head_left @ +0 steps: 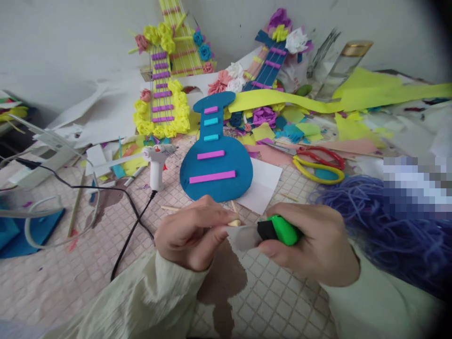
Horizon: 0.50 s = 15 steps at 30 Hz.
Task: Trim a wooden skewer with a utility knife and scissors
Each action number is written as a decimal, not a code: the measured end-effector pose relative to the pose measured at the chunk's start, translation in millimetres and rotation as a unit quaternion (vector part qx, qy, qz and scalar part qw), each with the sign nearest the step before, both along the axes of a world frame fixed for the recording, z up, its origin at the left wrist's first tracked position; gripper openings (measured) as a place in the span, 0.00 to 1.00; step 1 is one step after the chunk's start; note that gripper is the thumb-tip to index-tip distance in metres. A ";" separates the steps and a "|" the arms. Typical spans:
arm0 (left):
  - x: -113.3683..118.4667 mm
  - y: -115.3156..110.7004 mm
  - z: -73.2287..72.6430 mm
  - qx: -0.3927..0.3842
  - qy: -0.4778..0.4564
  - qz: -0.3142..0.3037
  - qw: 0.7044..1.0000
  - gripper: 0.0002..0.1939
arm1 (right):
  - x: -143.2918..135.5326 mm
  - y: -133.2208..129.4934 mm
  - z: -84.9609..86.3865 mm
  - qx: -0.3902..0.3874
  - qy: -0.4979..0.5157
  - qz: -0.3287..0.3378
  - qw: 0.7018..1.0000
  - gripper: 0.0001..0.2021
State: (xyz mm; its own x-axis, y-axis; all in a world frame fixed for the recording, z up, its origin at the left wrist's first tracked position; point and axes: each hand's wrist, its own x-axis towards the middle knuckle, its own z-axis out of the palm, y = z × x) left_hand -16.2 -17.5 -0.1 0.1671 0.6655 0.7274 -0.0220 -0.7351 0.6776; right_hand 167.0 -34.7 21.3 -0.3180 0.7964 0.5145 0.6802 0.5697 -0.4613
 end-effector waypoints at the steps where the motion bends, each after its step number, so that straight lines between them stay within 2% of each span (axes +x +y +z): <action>1: 0.0 0.1 -0.9 -0.006 -0.006 -0.002 1.000 0.11 | 0.2 0.1 -0.5 0.000 0.003 0.000 1.000 0.23; 9: 3.3 2.1 -1.8 -0.044 -0.031 -0.026 0.998 0.08 | 2.1 0.3 -6.3 0.004 0.017 -0.023 1.000 0.22; 15: 6.5 1.9 -2.2 -0.078 -0.041 -0.024 0.996 0.05 | 4.7 4.1 -2.5 0.029 -0.010 -0.023 0.999 0.23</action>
